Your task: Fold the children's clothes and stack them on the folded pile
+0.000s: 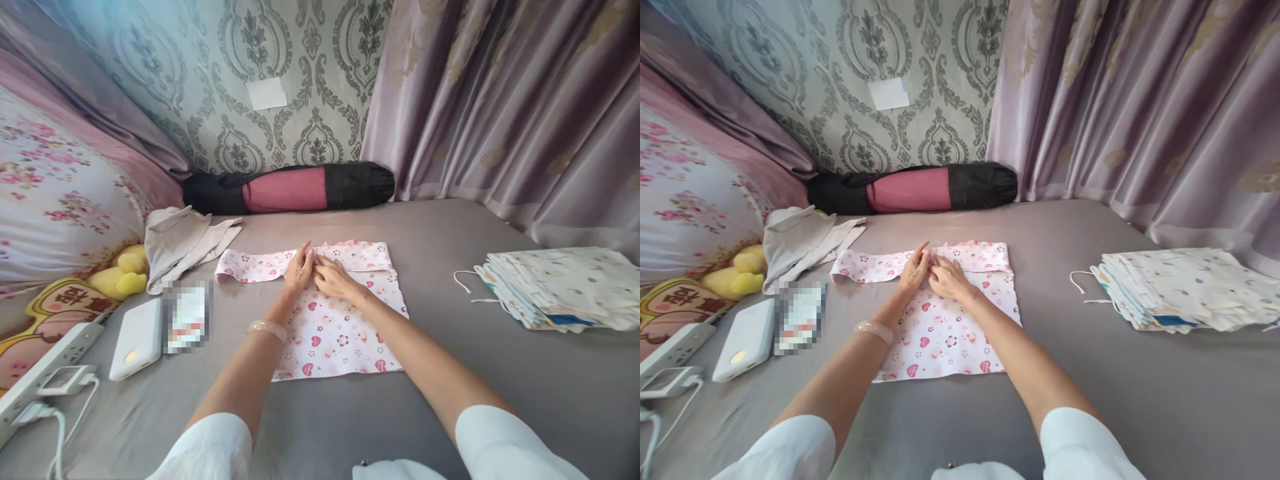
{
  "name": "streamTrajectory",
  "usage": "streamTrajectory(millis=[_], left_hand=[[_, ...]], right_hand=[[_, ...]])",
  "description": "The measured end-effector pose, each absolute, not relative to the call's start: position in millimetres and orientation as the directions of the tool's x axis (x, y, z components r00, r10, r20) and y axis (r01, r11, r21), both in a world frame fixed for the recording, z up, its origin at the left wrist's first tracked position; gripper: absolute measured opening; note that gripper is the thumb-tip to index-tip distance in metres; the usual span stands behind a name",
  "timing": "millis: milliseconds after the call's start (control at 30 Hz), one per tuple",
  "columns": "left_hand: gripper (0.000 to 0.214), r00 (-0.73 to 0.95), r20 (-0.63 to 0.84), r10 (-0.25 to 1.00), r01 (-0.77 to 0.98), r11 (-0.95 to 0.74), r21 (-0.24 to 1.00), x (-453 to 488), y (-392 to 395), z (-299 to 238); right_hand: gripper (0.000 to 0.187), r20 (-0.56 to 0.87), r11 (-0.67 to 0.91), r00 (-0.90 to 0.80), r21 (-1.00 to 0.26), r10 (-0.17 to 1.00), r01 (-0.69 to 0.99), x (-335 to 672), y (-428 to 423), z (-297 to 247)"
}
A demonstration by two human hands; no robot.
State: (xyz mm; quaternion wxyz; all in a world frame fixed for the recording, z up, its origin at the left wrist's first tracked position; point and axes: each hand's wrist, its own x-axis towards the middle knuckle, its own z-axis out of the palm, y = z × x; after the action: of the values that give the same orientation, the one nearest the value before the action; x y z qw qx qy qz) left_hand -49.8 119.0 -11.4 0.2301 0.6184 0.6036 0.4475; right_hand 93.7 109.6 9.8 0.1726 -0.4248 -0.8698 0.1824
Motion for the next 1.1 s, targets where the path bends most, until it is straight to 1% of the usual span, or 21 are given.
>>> streamTrajectory(millis=[33, 100, 167, 233, 333, 433, 500, 600, 700, 800, 933, 1100], left_hand=[[0.043, -0.117, 0.279, 0.953, 0.553, -0.171, 0.815, -50, 120, -13], [0.034, -0.100, 0.297, 0.950, 0.572, -0.190, 0.798, -50, 123, -16], [0.024, -0.104, 0.318, 0.942, 0.577, -0.204, 0.791, -51, 124, -18], [0.021, -0.128, 0.333, 0.934, 0.565, -0.207, 0.799, -52, 124, -18], [0.022, -0.180, 0.358, 0.916, 0.549, -0.209, 0.810, -53, 121, -17], [0.018, -0.219, 0.374, 0.901, 0.557, -0.200, 0.807, -55, 119, -17], [0.017, -0.236, 0.395, 0.888, 0.575, -0.200, 0.794, -56, 119, -19], [0.019, -0.221, 0.422, 0.879, 0.641, -0.195, 0.742, -58, 122, -23], [0.023, -0.196, 0.417, 0.888, 0.726, -0.155, 0.670, -58, 124, -26], [0.028, -0.198, 0.399, 0.896, 0.769, -0.111, 0.630, -56, 123, -26], [0.030, -0.208, 0.379, 0.902, 0.780, -0.081, 0.620, -54, 122, -26], [0.026, -0.202, 0.368, 0.908, 0.776, -0.080, 0.625, -55, 123, -26]], right_hand=[[0.040, 0.171, 0.580, -0.577, -0.473, 0.799, 0.663, 98, 111, 10], [0.041, 0.222, 0.554, -0.516, -0.482, 0.827, 0.679, 108, 116, 9], [0.041, 0.256, 0.490, -0.418, -0.461, 0.872, 0.740, 117, 121, 8], [0.044, 0.257, 0.412, -0.329, -0.425, 0.909, 0.806, 123, 124, 7], [0.050, 0.203, 0.307, -0.244, -0.383, 0.948, 0.871, 128, 124, 5], [0.059, 0.131, 0.235, -0.201, -0.349, 0.971, 0.907, 128, 123, 2], [0.063, 0.090, 0.202, -0.182, -0.321, 0.979, 0.925, 127, 121, -2], [0.068, 0.062, 0.183, -0.173, -0.269, 0.983, 0.946, 125, 120, -7], [0.070, 0.044, 0.153, -0.147, -0.240, 0.988, 0.959, 126, 121, -10], [0.073, 0.014, 0.064, -0.062, -0.217, 0.998, 0.974, 132, 124, -10], [0.073, -0.010, -0.027, 0.026, -0.178, 1.000, 0.984, 147, 130, -9], [0.070, -0.018, -0.047, 0.044, -0.150, 0.999, 0.988, 165, 134, -7]])
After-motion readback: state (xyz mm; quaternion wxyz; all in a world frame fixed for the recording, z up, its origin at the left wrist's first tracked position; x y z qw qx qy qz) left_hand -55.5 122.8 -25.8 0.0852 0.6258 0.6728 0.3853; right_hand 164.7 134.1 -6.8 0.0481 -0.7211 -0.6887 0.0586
